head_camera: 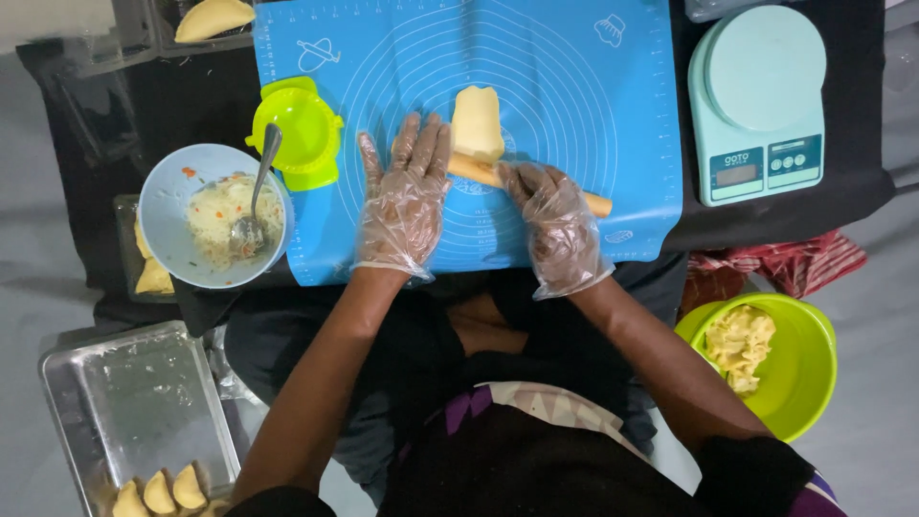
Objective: Flattening small dough balls into circles using a rolling pin on a silicone mat for food preparation.
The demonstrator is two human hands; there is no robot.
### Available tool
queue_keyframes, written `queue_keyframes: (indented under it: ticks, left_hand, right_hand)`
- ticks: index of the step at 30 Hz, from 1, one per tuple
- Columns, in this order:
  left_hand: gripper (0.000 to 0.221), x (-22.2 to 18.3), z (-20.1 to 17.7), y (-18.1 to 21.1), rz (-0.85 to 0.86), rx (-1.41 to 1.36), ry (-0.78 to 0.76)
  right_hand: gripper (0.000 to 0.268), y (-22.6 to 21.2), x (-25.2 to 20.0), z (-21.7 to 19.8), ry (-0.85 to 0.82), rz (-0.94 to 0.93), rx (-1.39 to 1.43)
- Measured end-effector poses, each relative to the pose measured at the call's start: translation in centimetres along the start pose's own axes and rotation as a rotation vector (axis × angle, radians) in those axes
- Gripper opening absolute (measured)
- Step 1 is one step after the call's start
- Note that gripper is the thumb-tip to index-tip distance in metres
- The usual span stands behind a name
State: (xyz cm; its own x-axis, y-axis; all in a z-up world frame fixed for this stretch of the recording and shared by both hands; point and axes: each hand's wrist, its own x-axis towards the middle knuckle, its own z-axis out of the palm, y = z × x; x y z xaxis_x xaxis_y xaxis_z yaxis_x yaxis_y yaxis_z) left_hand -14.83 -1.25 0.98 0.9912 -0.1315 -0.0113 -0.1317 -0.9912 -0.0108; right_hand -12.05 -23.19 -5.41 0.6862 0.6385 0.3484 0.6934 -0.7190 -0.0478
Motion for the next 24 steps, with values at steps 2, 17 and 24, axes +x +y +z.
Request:
queue_keyframes:
  ticks: [2,17,24]
  left_hand:
    - [0.059,-0.1,-0.1,-0.1,0.008,-0.008,0.006]
    - [0.057,-1.3,0.3,0.1,-0.006,0.045,-0.042]
    - [0.044,-2.0,0.9,-0.4,0.057,0.030,0.301]
  right_hand:
    - [0.058,-0.1,0.2,0.4,-0.006,-0.002,-0.021]
    - [0.041,0.3,-1.1,3.0,0.117,0.030,0.030]
    - [0.036,1.6,-1.1,2.3,0.120,-0.021,-0.108]
